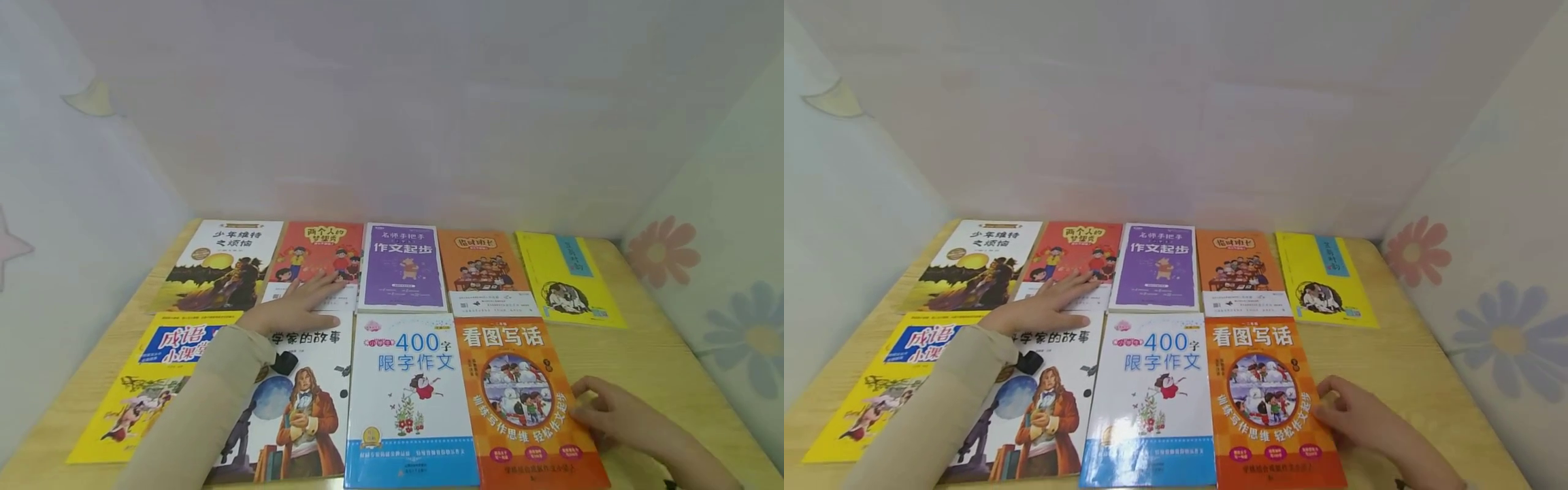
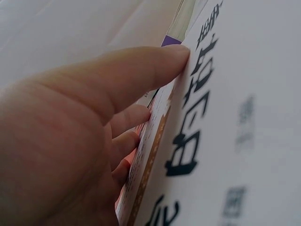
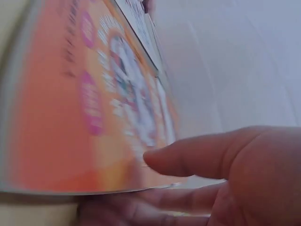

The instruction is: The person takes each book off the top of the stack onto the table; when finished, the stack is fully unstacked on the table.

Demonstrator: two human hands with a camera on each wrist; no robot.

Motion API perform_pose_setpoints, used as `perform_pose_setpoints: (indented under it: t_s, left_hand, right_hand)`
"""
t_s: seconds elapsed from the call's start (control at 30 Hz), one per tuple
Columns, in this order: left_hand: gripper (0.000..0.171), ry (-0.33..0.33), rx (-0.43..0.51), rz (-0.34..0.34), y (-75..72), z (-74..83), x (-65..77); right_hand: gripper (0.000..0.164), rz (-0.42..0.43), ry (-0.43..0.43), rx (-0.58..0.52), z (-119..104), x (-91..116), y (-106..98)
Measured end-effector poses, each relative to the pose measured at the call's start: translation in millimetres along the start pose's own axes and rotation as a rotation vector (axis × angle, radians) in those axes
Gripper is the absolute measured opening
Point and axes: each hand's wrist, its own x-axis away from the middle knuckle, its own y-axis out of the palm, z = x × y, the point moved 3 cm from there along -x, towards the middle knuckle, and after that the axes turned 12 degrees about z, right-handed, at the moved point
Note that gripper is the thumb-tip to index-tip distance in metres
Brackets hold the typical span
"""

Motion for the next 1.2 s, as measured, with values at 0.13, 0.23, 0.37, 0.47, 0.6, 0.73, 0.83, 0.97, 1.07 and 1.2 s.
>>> perform_pose_setpoints:
  t_s: [0.13, 0.23, 0.37, 0.47, 0.6, 0.73, 0.83, 0.97, 1.07, 1.2]
  left_hand:
    - [0.086, 0.002, -0.009, 0.013, -6.7, 2.0, -5.6]
    - [0.087, -0.004, -0.011, 0.004, -8.7, 2.6, -6.7]
    - [0.087, -0.003, -0.01, -0.011, -8.3, 3.4, -6.2]
    - [0.086, -0.002, -0.019, -0.008, -7.9, 4.4, -6.1]
    - [0.086, -0.008, -0.029, -0.006, -7.8, 4.9, -5.7]
    - [0.086, -0.017, -0.025, -0.009, -7.4, 4.3, -4.4]
    - [0.086, -0.027, -0.024, -0.016, -5.8, 4.4, -2.7]
    - [0.087, -0.029, -0.024, -0.027, -4.0, 3.9, -1.3]
    - [0.087, -0.016, -0.021, -0.03, -3.8, 3.0, -1.6]
    - [0.088, -0.008, -0.017, -0.034, -3.4, 2.6, -2.0]
  right_hand:
    - [0.035, 0.184, -0.137, 0.276, -45.4, -12.1, -16.8]
    - [0.038, 0.211, -0.278, 0.28, -79.0, -23.9, -14.2]
    - [0.034, 0.181, -0.383, 0.219, -115.0, -53.5, 6.5]
    - [0.034, 0.164, -0.367, 0.177, -136.0, -83.7, 23.1]
    - [0.035, 0.182, -0.257, 0.137, -157.8, -119.0, 40.5]
    - [0.03, 0.229, -0.163, 0.202, -175.5, -138.3, 53.9]
    - [0.03, 0.242, -0.132, 0.262, -182.8, -147.4, 64.0]
    - [0.032, 0.238, -0.07, 0.266, -186.2, -157.7, 74.6]
    - [0.035, 0.249, -0.04, 0.262, -188.4, -162.6, 78.4]
    - [0.047, 0.258, -0.038, 0.267, -187.9, -167.0, 83.2]
